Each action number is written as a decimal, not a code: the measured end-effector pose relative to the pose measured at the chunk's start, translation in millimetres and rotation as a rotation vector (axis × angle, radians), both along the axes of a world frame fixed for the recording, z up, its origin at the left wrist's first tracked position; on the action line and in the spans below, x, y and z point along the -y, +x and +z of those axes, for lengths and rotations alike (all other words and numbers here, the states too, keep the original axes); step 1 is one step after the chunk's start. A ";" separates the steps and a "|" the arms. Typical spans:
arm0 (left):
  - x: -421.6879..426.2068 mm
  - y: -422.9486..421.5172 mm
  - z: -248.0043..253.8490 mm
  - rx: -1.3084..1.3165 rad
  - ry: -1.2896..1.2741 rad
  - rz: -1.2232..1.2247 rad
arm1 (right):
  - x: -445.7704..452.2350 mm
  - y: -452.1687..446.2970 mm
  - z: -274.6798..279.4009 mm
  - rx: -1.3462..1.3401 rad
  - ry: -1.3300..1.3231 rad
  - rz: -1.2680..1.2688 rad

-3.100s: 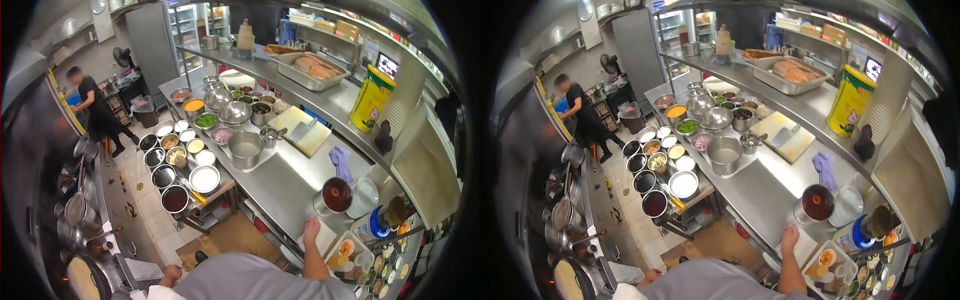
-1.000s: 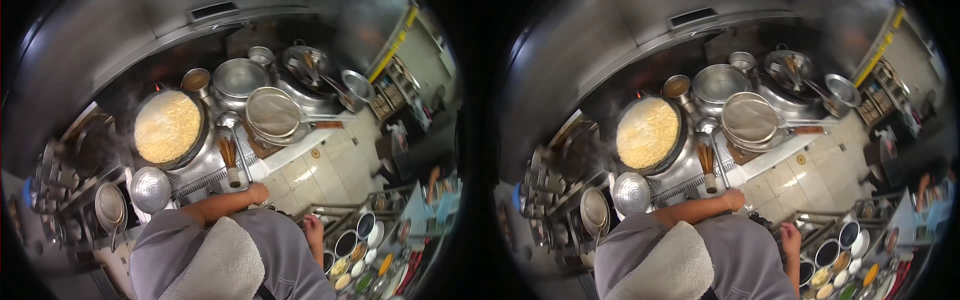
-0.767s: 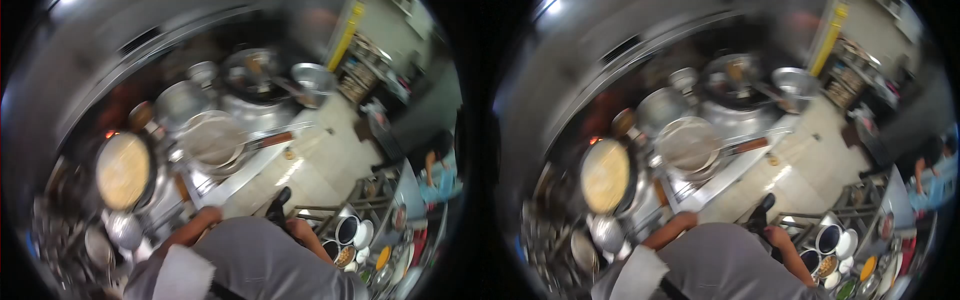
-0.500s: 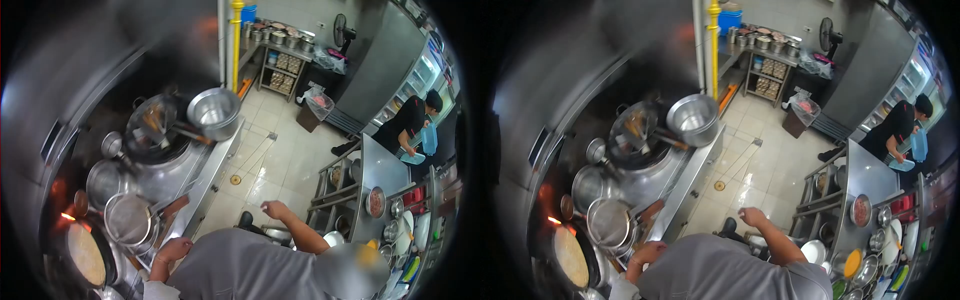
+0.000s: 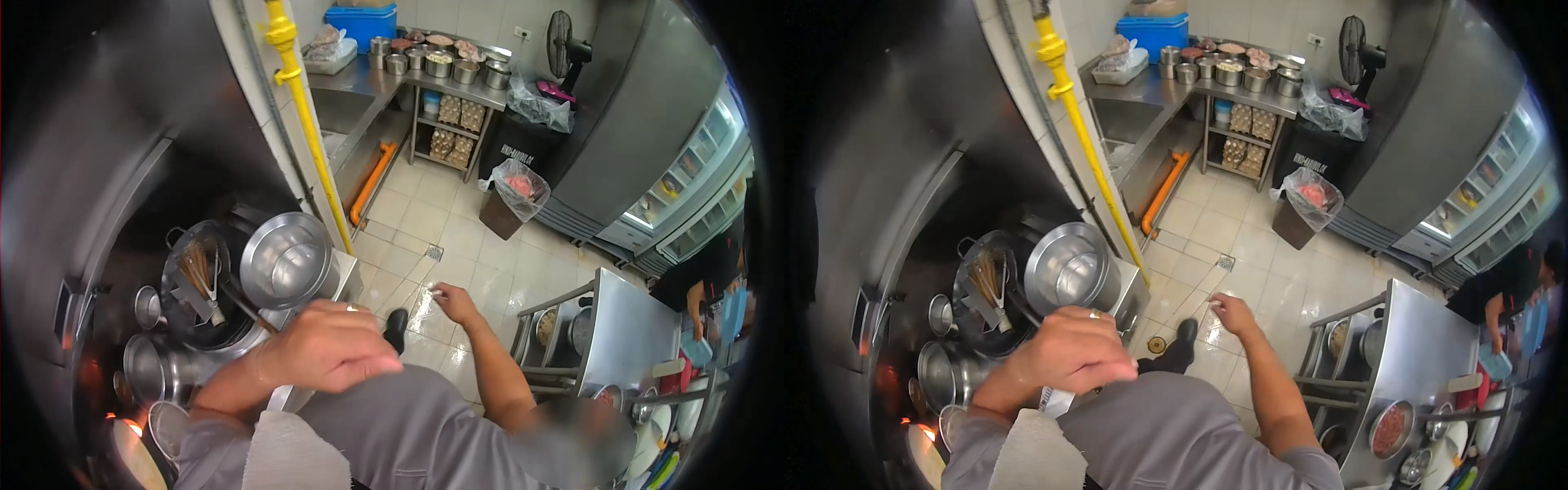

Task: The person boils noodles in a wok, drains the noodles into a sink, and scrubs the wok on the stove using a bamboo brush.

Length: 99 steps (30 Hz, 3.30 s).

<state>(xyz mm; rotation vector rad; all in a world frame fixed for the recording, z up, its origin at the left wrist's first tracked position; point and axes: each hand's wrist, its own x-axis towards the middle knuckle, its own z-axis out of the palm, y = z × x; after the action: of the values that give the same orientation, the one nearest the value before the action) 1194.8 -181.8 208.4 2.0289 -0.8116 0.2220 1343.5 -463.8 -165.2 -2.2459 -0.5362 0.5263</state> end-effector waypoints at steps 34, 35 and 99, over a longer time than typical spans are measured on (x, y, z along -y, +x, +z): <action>-129.1 774.1 -369.5 -0.681 0.127 0.802 | -21.6 1102.9 -57.0 0.459 -0.287 0.040; -149.6 788.3 -371.2 -0.622 0.029 0.894 | -74.7 1135.2 -47.4 0.558 -0.193 0.072; -346.4 763.9 -382.8 -0.623 0.203 2.416 | -1050.9 812.8 -53.8 -1.176 -0.320 0.546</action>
<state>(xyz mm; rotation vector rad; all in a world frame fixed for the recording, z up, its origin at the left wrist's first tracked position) 1958.7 164.6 -174.4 1.8477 2.2537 0.6767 2156.3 587.1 -219.0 -1.5980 -0.4149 2.1130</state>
